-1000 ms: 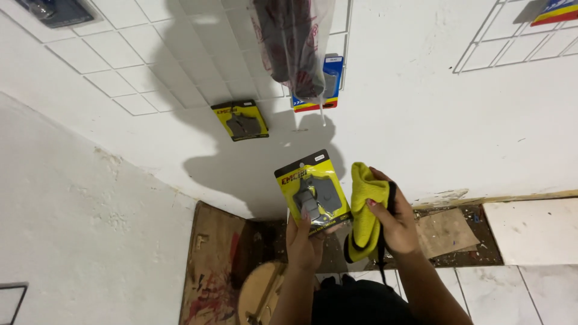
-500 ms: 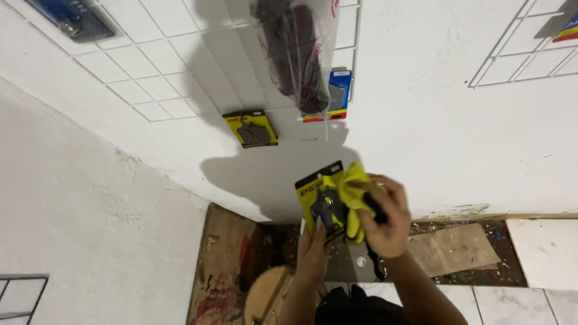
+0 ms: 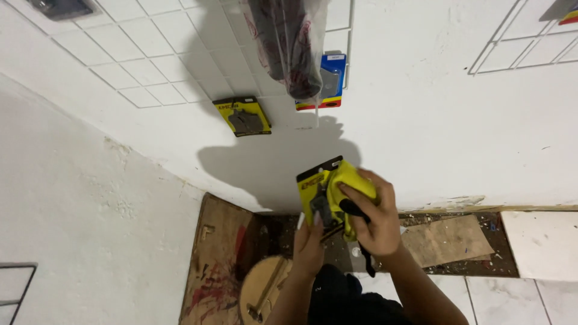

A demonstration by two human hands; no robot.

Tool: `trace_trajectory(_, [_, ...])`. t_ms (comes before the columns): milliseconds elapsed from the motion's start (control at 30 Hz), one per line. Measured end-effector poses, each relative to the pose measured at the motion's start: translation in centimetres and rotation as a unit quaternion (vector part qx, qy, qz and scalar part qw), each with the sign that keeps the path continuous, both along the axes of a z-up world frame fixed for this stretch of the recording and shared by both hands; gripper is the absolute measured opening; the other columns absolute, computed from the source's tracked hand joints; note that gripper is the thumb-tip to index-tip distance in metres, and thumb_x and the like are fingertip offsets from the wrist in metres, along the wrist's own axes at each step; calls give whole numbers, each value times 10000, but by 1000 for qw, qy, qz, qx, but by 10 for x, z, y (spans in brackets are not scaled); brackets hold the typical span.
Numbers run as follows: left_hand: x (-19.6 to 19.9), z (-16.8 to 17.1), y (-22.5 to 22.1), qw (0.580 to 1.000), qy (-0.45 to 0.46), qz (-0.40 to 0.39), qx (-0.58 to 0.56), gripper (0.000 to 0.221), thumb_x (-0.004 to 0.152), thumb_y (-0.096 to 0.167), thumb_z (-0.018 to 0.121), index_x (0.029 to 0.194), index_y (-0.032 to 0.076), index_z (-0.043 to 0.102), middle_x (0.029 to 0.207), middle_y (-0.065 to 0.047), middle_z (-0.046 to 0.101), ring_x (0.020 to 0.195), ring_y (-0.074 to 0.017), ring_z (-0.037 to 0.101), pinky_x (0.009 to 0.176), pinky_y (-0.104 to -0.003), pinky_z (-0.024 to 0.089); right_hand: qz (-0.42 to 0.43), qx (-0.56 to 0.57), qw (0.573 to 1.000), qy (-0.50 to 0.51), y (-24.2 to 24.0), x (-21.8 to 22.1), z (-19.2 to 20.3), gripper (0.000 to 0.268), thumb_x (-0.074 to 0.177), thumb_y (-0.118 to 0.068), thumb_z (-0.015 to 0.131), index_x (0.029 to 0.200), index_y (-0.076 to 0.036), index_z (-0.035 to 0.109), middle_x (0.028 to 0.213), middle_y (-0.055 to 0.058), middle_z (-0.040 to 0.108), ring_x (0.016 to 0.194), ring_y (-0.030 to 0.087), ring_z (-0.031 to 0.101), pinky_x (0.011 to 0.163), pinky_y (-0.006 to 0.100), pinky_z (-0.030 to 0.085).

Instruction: Wiping down packaged motorcycle parts with a cloth and hanging them on a wall grid.

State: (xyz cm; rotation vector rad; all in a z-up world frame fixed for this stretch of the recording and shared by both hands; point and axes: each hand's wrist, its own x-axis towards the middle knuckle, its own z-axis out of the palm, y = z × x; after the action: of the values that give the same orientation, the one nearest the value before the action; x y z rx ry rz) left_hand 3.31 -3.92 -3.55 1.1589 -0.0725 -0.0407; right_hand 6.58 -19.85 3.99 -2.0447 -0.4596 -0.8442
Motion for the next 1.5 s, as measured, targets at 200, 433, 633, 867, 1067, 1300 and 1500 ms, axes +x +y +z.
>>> trace_trajectory(200, [-1,8,4,982,79,94,-144,440,1075,198,468,1467,7,528,1234,-137,685,1003,-211,647,819,-313,512,45,-42,998,-12,3,-28,9,475,714,-50,558,1153,-72,740,1389,170,505,1162,310,488,1006,419,437])
trace_trajectory(433, [-1,5,9,996,-30,79,-32,459,1026,43,481,1480,-26,504,1353,-150,644,1129,-244,638,933,-336,508,62,-17,998,-2,1,-24,17,387,793,-56,577,1151,-69,723,1385,146,485,1256,310,462,1059,427,454])
trace_trajectory(633, [-5,15,9,969,78,88,-215,421,1072,184,472,1452,6,502,1229,-157,664,1010,-250,670,840,-354,578,58,-3,998,-7,5,-29,1,412,747,-7,561,1111,-78,740,1365,138,518,1167,262,481,955,345,474])
trace_trajectory(867, [-8,24,3,957,48,104,-268,453,1078,130,435,1524,48,447,1323,-139,639,1082,-226,631,879,-327,498,44,-49,996,-55,10,-36,-4,343,789,-185,518,1015,-141,772,1283,112,564,1064,214,498,870,356,451])
trace_trajectory(1067, [-11,12,3,990,-11,74,-122,366,1084,145,487,1381,-64,537,1196,-124,675,1007,-178,623,884,-321,503,74,16,997,-21,4,-40,-3,339,750,-76,586,1048,-56,747,1301,168,488,1206,316,461,1023,420,460])
trace_trajectory(1300, [-23,28,-4,987,13,62,146,404,1056,231,466,1331,-27,611,1166,-106,728,986,-173,636,886,-320,513,24,-8,1000,-18,-1,-35,1,273,876,-203,665,1121,-95,716,1339,160,479,1231,334,449,1008,443,496])
trace_trajectory(1500, [-22,11,-10,988,-36,53,140,473,1091,294,333,1310,-35,593,1152,-166,728,955,-235,671,833,-365,537,63,-16,997,-34,-2,-36,-7,419,936,-444,526,1085,-123,750,1349,141,461,1198,292,429,1028,489,443])
